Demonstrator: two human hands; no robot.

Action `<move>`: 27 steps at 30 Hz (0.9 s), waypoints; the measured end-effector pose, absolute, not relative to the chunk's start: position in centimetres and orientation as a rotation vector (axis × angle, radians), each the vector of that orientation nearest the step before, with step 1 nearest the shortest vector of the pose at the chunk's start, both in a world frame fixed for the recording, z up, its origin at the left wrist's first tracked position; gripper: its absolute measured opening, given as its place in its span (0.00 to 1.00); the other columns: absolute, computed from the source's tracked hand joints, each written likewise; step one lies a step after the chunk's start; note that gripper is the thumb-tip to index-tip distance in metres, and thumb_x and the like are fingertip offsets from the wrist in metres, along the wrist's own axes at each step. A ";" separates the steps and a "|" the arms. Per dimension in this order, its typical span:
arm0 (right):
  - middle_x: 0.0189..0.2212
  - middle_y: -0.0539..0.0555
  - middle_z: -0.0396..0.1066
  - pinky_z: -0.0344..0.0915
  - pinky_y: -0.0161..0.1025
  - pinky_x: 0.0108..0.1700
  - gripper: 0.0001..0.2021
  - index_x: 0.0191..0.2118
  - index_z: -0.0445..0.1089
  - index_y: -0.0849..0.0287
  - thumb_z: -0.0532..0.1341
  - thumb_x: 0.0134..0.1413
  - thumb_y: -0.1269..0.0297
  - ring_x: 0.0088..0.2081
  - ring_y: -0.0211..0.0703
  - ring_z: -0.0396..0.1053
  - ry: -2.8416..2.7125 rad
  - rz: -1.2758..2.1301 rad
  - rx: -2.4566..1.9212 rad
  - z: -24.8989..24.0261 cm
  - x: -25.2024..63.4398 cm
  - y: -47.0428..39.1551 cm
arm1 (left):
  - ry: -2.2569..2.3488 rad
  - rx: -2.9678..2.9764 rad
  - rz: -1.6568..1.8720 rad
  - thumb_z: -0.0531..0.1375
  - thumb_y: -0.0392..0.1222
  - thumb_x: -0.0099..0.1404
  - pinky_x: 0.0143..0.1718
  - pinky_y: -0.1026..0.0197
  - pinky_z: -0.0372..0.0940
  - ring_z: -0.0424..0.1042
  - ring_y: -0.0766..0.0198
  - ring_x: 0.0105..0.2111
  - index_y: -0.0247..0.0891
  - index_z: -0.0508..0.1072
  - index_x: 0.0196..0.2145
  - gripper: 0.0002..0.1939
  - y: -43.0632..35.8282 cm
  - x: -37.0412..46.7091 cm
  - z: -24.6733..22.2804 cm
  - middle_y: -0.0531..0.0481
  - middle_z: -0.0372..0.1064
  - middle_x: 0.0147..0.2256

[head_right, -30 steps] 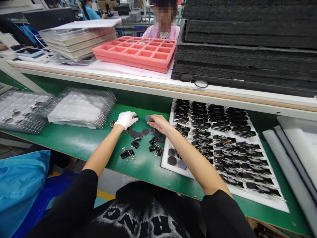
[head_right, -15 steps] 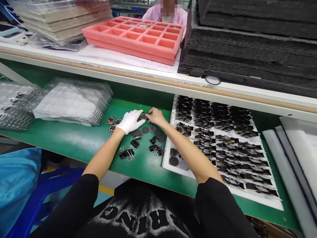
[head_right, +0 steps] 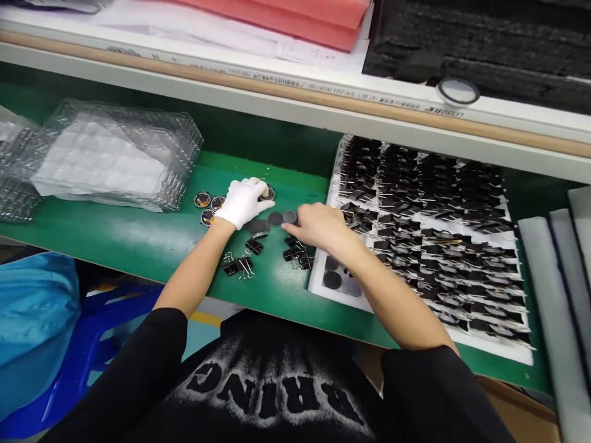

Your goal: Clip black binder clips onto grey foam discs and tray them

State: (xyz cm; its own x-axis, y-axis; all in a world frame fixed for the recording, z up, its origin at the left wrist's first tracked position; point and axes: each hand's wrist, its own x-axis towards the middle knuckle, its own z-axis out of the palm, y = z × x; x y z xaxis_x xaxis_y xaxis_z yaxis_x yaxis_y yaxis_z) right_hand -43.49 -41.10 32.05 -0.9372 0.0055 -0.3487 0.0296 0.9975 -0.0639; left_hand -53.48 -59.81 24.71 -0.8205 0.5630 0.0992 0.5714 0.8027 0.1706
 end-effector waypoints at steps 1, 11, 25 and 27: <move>0.28 0.60 0.76 0.63 0.45 0.35 0.22 0.30 0.72 0.56 0.60 0.65 0.42 0.36 0.58 0.76 2.739 -0.043 0.022 32.1 -42.4 -41.0 | -2.939 -0.923 -0.305 0.64 0.55 0.70 0.51 0.47 0.59 0.72 0.45 0.52 0.41 0.76 0.45 0.15 -59.8 -53.5 24.6 0.41 0.75 0.51; 0.25 0.54 0.74 0.62 0.40 0.34 0.15 0.29 0.75 0.57 0.63 0.65 0.56 0.30 0.44 0.70 2.762 -0.494 0.111 33.0 -46.2 -38.6 | -2.960 -0.878 -0.346 0.62 0.54 0.70 0.56 0.43 0.58 0.71 0.42 0.53 0.41 0.76 0.49 0.17 -59.4 -53.3 24.6 0.39 0.74 0.51; 0.59 0.69 0.64 0.58 0.73 0.62 0.34 0.61 0.65 0.60 0.40 0.73 0.37 0.64 0.68 0.62 3.113 -0.680 0.696 25.9 -55.7 -41.4 | -2.972 -0.906 -0.431 0.61 0.48 0.69 0.61 0.40 0.58 0.72 0.42 0.53 0.38 0.76 0.50 0.16 -59.7 -53.7 24.4 0.40 0.75 0.48; 0.63 0.70 0.59 0.53 0.76 0.63 0.35 0.63 0.62 0.58 0.32 0.74 0.40 0.68 0.68 0.57 3.141 -0.704 0.799 23.6 -56.6 -42.1 | -2.982 -0.924 -0.444 0.60 0.47 0.69 0.61 0.40 0.58 0.72 0.43 0.54 0.38 0.75 0.52 0.17 -59.8 -53.8 24.4 0.39 0.75 0.49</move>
